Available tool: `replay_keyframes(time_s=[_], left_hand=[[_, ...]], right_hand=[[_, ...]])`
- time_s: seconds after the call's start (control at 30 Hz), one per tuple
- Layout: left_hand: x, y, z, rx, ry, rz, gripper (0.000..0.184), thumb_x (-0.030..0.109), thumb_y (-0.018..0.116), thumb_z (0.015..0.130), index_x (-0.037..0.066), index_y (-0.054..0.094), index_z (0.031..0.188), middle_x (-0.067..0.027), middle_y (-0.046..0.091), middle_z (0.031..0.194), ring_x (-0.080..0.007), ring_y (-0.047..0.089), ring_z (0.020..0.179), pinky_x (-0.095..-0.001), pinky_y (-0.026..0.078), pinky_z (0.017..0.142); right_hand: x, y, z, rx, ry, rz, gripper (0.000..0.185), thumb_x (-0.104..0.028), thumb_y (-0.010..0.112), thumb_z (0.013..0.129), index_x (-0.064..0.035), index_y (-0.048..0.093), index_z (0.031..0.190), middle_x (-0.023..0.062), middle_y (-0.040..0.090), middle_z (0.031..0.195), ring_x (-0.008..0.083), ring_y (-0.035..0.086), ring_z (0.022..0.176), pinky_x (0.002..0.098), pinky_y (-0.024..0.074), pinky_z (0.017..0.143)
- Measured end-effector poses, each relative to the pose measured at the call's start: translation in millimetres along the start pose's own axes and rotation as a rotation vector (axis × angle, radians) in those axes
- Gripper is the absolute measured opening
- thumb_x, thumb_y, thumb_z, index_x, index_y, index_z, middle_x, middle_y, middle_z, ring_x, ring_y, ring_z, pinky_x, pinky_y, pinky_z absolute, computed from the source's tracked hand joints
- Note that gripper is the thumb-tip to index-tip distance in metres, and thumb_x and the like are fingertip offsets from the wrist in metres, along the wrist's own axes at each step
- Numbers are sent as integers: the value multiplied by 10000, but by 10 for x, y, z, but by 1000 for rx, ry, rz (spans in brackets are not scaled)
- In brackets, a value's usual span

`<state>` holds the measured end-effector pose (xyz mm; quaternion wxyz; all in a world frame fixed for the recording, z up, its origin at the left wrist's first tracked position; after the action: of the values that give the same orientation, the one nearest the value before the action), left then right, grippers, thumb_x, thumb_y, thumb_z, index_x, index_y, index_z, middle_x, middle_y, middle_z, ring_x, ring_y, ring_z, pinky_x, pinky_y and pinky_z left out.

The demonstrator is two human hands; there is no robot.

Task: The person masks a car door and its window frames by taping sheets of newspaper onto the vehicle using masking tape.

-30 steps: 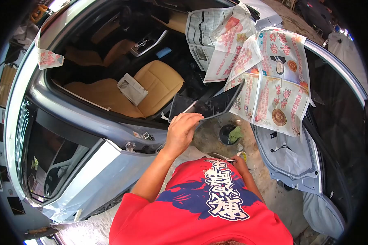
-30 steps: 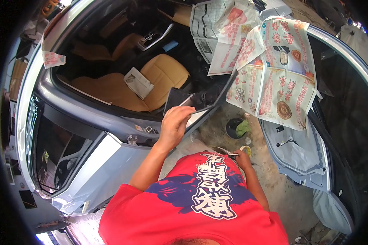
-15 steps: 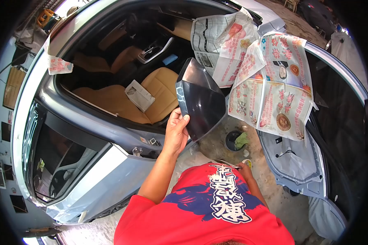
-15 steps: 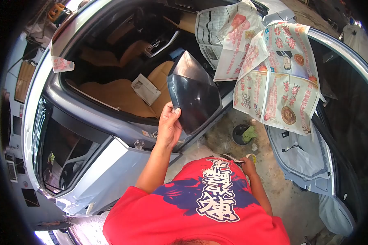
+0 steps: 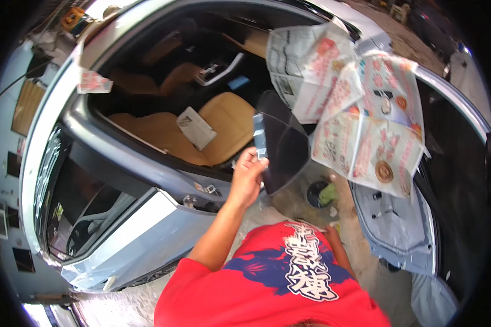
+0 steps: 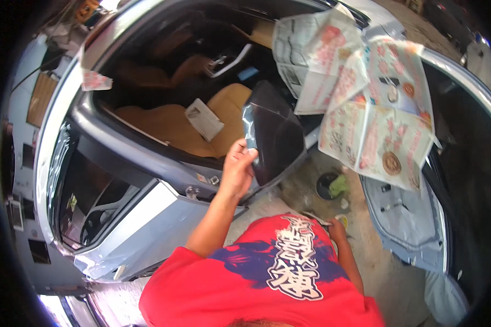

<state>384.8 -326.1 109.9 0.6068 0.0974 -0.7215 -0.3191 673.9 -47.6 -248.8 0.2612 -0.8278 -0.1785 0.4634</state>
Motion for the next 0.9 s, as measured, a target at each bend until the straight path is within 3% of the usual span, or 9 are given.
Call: replay_keyframes(time_s=[0.07,0.13,0.23,0.3,0.47,0.77,0.9], left_hand=[[47,-37,-40,-77,46,79,240,-5,626,955,61,579,1180,12,651,1077,-60,601,963,-238,490,870],[111,-120,-38,-95,69,176,289,-12,629,953,52,579,1231,41,605,1079,-48,553,994,-228,457,905],[554,64,-43,-214,193,231,302,-10,612,965,19,574,1263,1,619,1202,-49,539,1105,-235,441,952],[946,213,-74,-145,286,370,269,1,611,970,6,598,1239,-31,646,1227,-71,570,1103,-239,450,952],[1401,132,-144,-102,318,293,263,15,607,979,-12,584,1239,-45,674,1162,-87,607,1054,-253,474,957],[1913,-59,-389,-241,201,239,277,54,634,956,-6,583,1222,-73,679,1175,-103,626,1062,-274,485,959],[3002,78,-684,-408,518,114,211,50,629,951,15,578,1153,-9,608,974,-82,571,881,-276,480,837]], right_hand=[[13,6,-45,-15,16,-122,244,-99,571,865,-48,695,1069,263,700,1031,443,669,991,490,528,839],[559,266,75,3,-36,-33,222,-99,595,862,-46,693,1054,263,706,985,443,678,962,494,532,823],[499,253,-30,-54,-39,-10,145,-102,646,853,-36,713,963,249,716,920,422,697,911,474,539,790],[490,254,-32,-92,6,24,162,-96,644,834,-32,720,962,245,720,925,413,700,918,467,540,794],[805,487,133,-51,65,-33,265,-71,626,776,-26,729,1016,243,724,955,398,703,939,452,542,814],[294,792,35,46,54,-143,275,-102,604,772,8,702,1003,281,703,930,456,679,933,489,532,800],[313,1247,49,2,-24,-150,263,-116,597,775,17,691,982,301,690,904,474,671,912,512,527,781]])
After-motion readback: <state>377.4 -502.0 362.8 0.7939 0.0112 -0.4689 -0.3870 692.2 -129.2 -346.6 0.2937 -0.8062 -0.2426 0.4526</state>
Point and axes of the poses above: each hand's wrist, its own z-axis towards the middle knuckle, its own y-axis out of the palm, x = y × z, the point moved 6 cm from there along z, towards the middle knuckle
